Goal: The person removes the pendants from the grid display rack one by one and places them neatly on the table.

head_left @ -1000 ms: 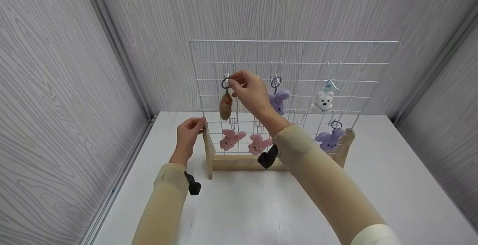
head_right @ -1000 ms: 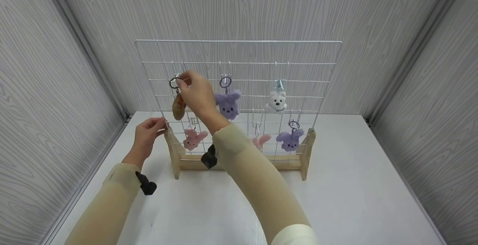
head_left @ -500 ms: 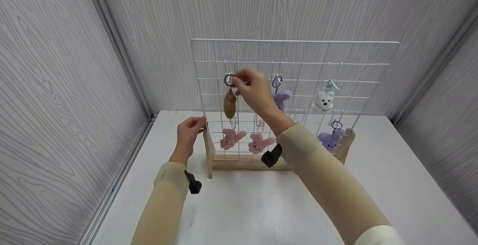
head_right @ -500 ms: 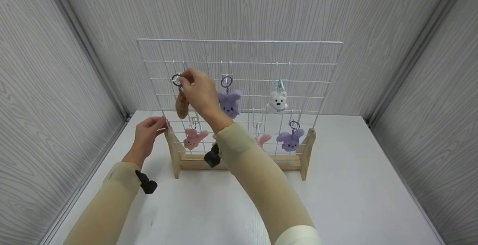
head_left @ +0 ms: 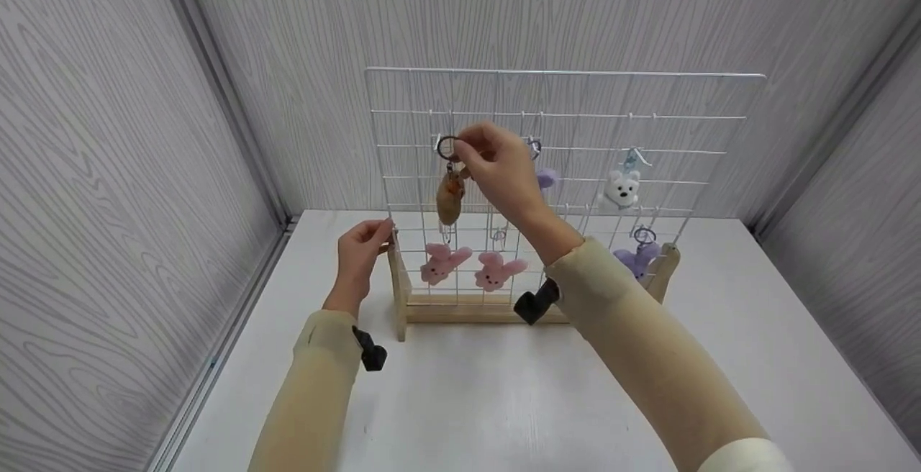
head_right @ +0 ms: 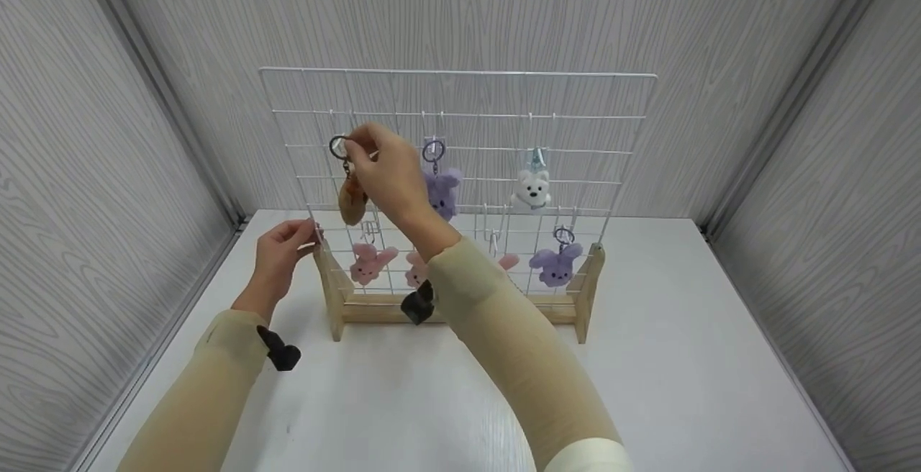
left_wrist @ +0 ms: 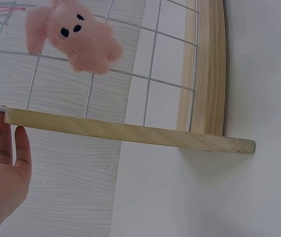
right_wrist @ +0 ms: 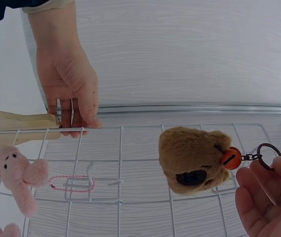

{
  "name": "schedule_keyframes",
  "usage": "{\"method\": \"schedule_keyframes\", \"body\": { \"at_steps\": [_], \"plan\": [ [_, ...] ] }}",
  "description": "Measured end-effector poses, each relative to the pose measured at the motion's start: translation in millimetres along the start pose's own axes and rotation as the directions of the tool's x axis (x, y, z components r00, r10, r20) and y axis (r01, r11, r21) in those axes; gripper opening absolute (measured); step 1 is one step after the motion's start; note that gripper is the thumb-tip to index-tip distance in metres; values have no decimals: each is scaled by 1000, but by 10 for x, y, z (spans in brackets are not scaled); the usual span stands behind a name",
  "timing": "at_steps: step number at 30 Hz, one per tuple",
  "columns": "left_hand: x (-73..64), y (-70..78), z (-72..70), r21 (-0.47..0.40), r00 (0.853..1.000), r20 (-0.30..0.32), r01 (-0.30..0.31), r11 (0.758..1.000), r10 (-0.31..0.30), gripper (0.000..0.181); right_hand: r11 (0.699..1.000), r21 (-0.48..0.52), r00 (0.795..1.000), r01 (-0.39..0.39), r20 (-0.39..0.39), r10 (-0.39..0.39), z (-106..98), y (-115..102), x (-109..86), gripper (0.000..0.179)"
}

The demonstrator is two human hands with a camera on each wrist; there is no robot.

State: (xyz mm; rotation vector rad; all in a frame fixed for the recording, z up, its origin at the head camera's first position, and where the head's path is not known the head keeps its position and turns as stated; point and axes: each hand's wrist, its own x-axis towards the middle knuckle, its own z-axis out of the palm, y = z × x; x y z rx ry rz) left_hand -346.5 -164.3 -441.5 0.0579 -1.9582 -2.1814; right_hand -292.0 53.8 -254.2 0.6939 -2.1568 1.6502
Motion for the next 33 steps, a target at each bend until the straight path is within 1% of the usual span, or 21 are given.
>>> {"method": "schedule_keyframes", "body": {
  "at_steps": [4,8,9,14,17,20,22,26,29,33],
  "plan": [
    [-14,-17,-7,-20,1000,-16,-8,1000,7,32,1000,1,1000,11,6,-11,-25,-218,-90,11],
    [-12,-24,-1,-32,1000,-17,-21,999,20,31,999,16,999,38,9,-39,-55,-245,-147,10],
    [-8,-26,0,-34,999,-16,-29,999,28,30,999,20,999,50,10,-50,-61,-234,-160,10],
    [-16,-32,-15,-39,998,-20,-54,998,53,24,992,33,993,118,14,-119,-71,-7,-197,14],
    [-32,-40,-31,-37,999,-13,-48,998,48,22,989,42,990,139,13,-140,-77,133,-225,15],
    [-39,-63,-46,-32,999,-4,-38,999,38,22,987,53,988,154,16,-155,-95,203,-272,14],
    [-38,-84,-51,-10,1000,3,-31,999,31,23,984,63,986,164,17,-165,-111,233,-307,14],
    [-48,-132,-66,38,999,27,-19,999,18,27,982,107,987,156,15,-158,-140,268,-379,11],
    [-63,-164,-79,62,999,44,-7,998,5,29,983,127,990,135,14,-138,-162,290,-434,11],
    [-71,-204,-84,72,998,56,8,997,-12,29,985,116,991,127,19,-130,-188,319,-497,12]
  ]
}}
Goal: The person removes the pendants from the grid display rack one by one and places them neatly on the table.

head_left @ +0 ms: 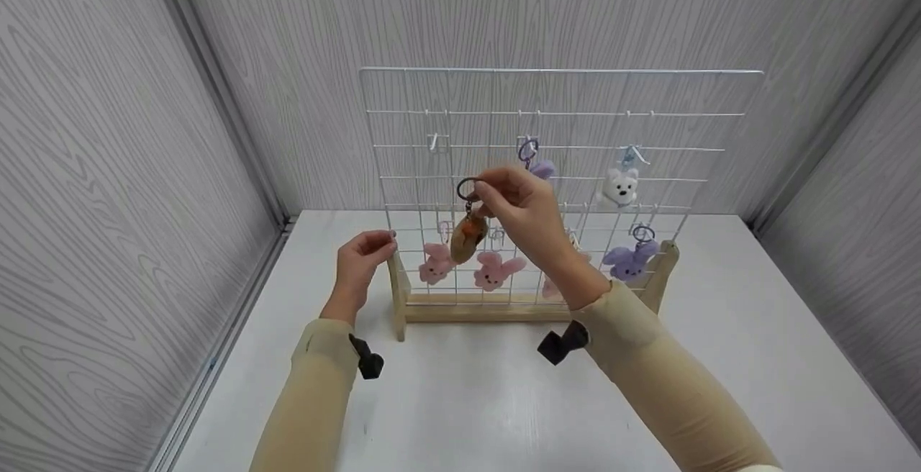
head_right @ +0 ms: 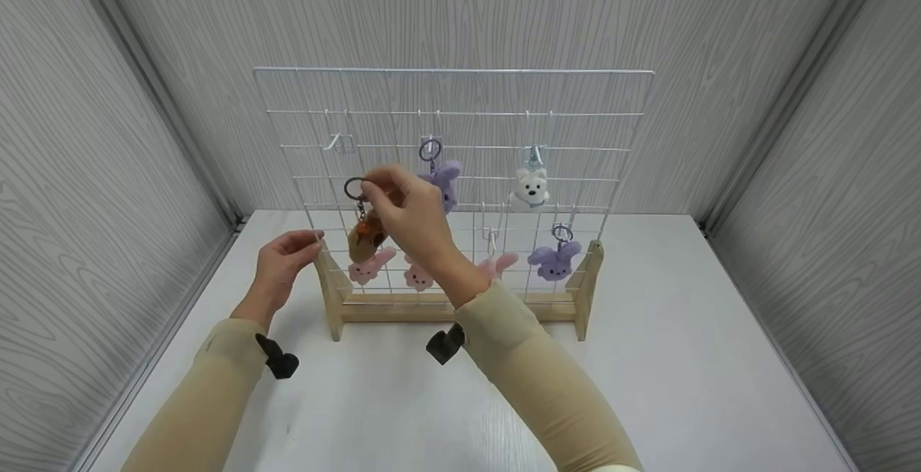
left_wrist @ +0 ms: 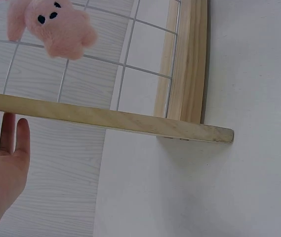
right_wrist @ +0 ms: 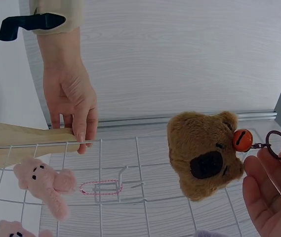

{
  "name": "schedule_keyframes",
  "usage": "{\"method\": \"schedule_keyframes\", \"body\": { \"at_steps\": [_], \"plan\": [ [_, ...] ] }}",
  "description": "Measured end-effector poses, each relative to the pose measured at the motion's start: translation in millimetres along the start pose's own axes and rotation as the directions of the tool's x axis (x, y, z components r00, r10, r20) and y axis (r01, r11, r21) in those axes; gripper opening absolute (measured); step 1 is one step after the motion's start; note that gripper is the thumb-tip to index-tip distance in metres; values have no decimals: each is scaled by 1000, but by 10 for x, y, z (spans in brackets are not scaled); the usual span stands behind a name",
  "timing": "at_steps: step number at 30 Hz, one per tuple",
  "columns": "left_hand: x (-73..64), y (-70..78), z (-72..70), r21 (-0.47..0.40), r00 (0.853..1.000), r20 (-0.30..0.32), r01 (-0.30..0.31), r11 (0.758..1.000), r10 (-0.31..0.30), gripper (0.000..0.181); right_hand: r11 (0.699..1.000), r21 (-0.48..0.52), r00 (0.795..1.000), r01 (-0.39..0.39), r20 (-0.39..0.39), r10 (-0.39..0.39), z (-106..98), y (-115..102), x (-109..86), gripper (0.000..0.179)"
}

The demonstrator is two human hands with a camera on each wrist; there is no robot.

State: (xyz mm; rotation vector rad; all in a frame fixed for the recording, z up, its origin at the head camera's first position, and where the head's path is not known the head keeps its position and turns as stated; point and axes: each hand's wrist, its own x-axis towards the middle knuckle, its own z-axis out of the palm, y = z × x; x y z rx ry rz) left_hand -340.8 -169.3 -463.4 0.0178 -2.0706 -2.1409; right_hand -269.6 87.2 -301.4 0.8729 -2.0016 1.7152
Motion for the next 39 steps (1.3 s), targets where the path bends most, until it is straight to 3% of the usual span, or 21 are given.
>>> {"method": "schedule_keyframes", "body": {
  "at_steps": [9,16,23,32,39],
  "plan": [
    [-4,-53,-22,-39,999,21,26,999,-25,31,999,-22,1000,-29,11,30,-17,63,-155,10],
    [-23,-71,-56,-32,998,12,54,998,-54,30,996,2,995,-88,50,87,55,-36,-318,9],
    [-8,-89,-46,-41,998,30,50,998,-48,32,993,-29,992,-117,52,118,93,129,-509,9],
    [2,-110,-45,-25,998,55,33,999,-32,35,979,5,975,-205,90,204,161,344,-737,11],
    [14,-102,-59,-42,998,46,33,999,-31,35,978,18,970,-206,137,202,244,450,-883,9]
  ]
}}
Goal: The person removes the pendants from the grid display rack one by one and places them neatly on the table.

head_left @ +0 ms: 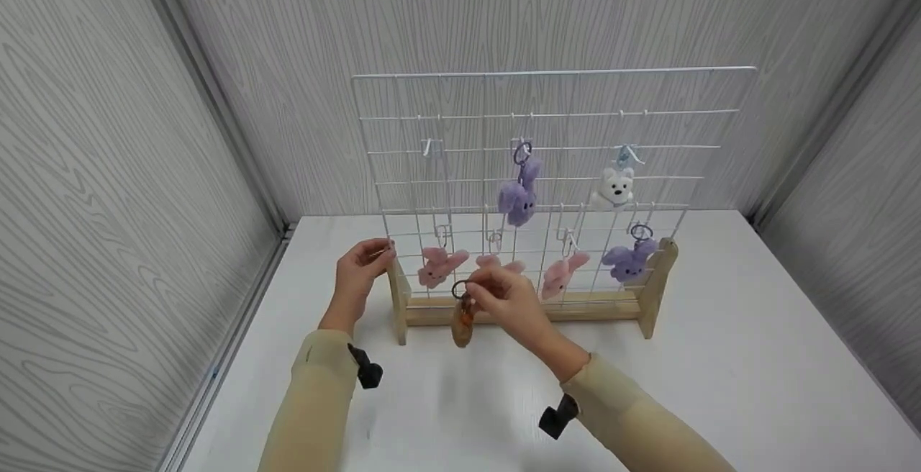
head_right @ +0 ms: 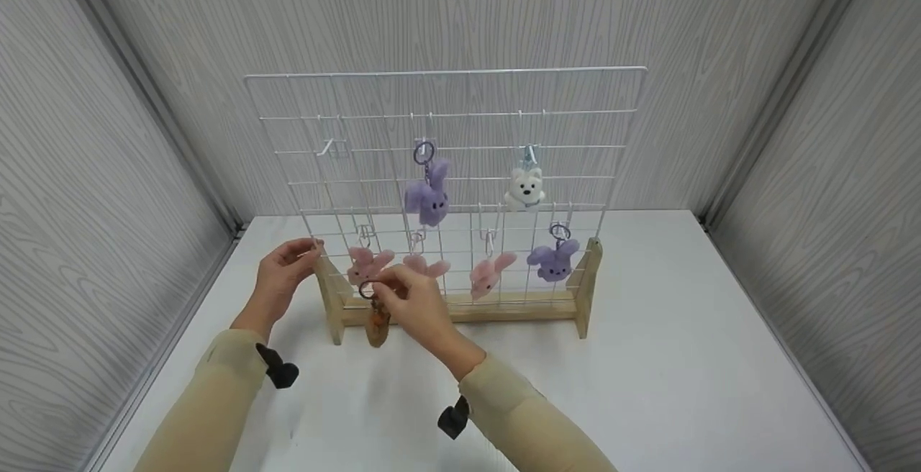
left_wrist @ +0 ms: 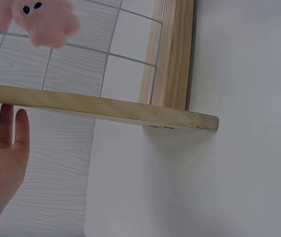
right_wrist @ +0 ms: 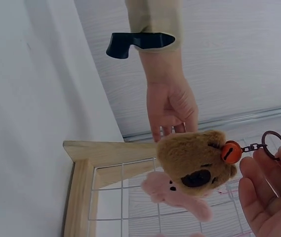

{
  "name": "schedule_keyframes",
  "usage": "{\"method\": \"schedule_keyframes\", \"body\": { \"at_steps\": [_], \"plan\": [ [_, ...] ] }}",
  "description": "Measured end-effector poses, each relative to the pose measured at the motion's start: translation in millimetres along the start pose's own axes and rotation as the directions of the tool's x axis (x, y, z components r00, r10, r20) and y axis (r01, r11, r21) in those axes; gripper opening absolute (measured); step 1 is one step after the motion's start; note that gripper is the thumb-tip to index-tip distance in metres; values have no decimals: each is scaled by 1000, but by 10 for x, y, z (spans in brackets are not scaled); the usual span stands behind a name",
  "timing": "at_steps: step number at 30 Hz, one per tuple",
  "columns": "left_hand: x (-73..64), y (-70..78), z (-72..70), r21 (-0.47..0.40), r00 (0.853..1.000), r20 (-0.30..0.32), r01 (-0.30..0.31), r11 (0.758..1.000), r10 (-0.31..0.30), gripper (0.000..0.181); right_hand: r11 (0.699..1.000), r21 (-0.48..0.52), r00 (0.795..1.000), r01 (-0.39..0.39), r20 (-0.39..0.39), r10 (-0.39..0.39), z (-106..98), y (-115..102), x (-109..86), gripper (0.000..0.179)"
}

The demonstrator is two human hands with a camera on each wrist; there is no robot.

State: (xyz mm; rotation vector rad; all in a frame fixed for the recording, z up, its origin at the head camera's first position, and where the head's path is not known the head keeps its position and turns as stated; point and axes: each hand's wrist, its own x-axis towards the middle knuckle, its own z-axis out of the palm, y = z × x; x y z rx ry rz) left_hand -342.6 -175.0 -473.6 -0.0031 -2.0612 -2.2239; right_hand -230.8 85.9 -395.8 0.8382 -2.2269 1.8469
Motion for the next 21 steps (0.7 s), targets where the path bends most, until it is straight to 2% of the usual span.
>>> {"method": "schedule_keyframes", "body": {
  "at_steps": [6,13,21],
  "plan": [
    [-12,8,1,-34,1000,2,12,999,-12,36,999,12,998,-51,21,51,65,170,-150,10],
    [-5,14,1,-22,1000,1,28,999,-28,40,993,16,993,-116,39,116,109,362,-317,12],
    [3,-15,7,-36,1000,-5,30,999,-31,37,983,7,982,-183,56,182,177,461,-486,7]
  ]
}}
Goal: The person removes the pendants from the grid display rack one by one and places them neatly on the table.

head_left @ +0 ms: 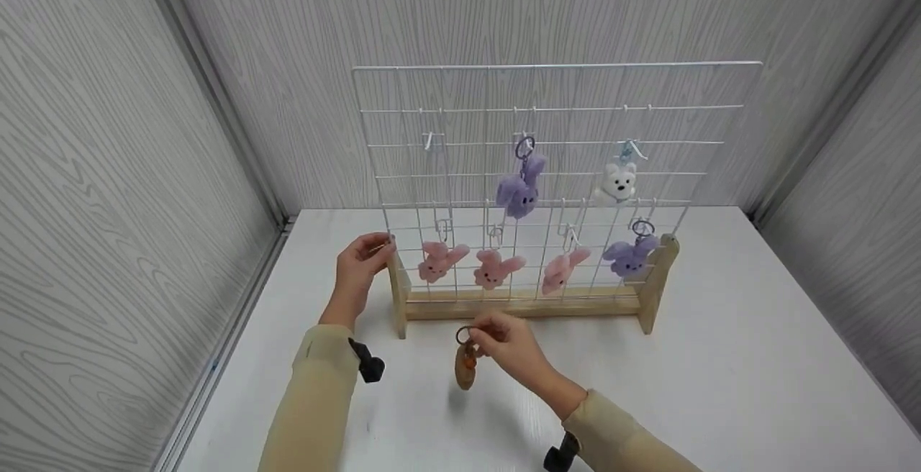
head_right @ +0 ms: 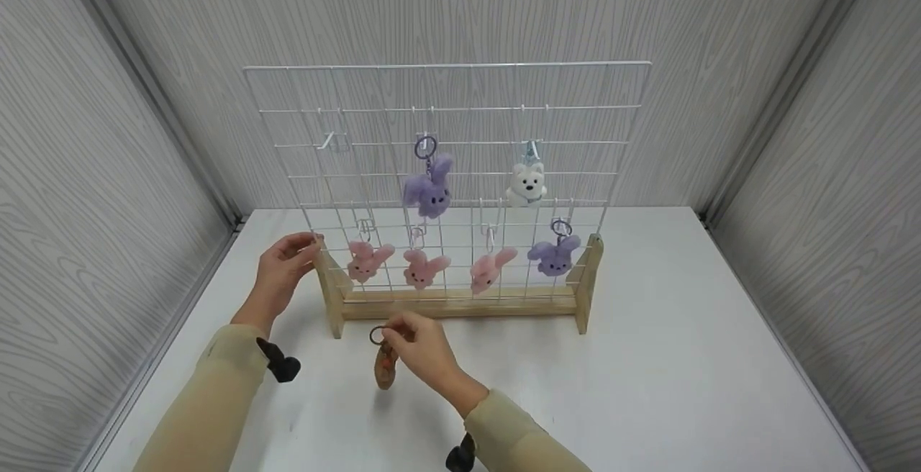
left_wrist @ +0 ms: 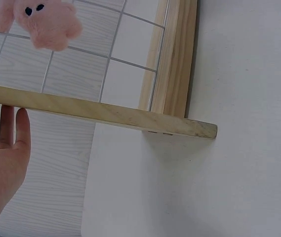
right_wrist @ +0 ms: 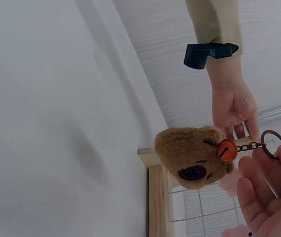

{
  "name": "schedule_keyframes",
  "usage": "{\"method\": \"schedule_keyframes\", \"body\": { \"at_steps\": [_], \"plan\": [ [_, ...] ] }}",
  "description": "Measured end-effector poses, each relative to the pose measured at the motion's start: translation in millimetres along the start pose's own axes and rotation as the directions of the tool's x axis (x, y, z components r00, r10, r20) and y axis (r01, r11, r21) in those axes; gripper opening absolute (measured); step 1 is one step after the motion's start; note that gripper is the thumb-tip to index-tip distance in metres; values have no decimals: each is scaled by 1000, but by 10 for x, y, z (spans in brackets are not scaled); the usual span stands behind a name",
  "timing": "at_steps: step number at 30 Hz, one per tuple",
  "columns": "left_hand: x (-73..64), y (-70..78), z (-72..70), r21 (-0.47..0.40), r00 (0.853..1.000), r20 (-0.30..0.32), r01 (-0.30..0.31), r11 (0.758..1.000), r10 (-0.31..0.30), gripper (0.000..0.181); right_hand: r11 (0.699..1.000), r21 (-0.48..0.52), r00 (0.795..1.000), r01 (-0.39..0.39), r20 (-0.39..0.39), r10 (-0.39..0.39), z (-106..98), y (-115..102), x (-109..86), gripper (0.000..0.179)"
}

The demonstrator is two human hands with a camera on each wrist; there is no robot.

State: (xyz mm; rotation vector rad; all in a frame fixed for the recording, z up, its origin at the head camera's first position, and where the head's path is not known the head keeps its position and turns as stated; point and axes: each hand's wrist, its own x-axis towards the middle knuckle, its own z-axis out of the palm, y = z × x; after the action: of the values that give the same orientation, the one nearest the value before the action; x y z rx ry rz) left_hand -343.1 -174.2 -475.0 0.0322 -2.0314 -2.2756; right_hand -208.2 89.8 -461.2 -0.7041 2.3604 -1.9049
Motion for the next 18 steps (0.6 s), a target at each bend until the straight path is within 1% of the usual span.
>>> {"method": "schedule_keyframes", "body": {
  "at_steps": [4,9,12,16,18],
  "plan": [
    [0,-10,-1,-10,1000,-1,-3,1000,3,38,1000,-15,1000,-20,18,21,50,59,-58,7],
    [-18,19,-3,-15,1000,7,-1,1000,1,39,999,0,999,-34,25,34,112,142,-85,10],
    [-83,105,18,-1,1000,13,4,1000,-4,38,999,5,999,-44,28,44,150,175,-90,8],
    [-163,211,51,19,1000,20,10,1000,-11,36,996,26,995,-88,46,87,201,193,-117,8],
    [-174,228,57,23,1000,21,13,1000,-13,36,993,36,993,-108,50,107,223,192,-139,8]
  ]
}}
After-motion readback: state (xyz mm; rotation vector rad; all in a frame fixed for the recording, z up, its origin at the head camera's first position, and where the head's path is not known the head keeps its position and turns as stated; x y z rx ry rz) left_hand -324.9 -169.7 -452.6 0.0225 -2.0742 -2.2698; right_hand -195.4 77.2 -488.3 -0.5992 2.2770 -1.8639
